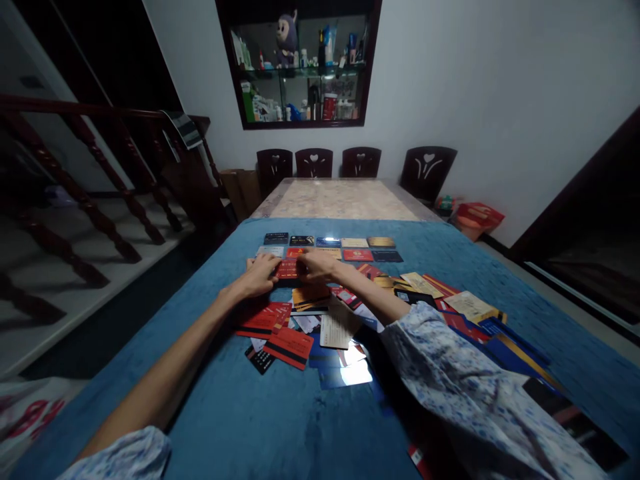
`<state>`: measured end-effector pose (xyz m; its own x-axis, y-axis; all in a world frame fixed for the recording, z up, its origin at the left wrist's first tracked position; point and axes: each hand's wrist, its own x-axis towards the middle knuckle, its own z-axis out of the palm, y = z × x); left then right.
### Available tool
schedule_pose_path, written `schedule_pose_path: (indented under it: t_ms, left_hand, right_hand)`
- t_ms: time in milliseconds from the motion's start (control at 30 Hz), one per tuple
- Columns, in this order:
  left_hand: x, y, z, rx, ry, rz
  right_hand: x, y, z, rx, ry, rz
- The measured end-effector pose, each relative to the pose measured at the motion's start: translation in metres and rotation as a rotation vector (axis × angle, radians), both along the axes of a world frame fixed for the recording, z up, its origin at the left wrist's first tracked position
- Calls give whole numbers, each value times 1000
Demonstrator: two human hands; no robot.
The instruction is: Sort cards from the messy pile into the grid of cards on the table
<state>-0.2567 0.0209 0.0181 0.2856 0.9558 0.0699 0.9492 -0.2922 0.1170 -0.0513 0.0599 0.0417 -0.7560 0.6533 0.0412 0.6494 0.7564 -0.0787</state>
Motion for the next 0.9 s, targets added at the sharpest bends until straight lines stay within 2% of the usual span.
schedule_pose_path:
  t_ms: [367,633,900]
  left_hand:
    - [-48,12,-3,-17,-2,105]
    - [-82,34,-12,-2,-31,98]
    - [-96,44,-20,-49,5,120]
  right_hand:
    - [-56,15,-2,39,-35,3]
    - [-88,26,-1,19,-47,-22]
    - [-105,34,-1,-34,-121,-7]
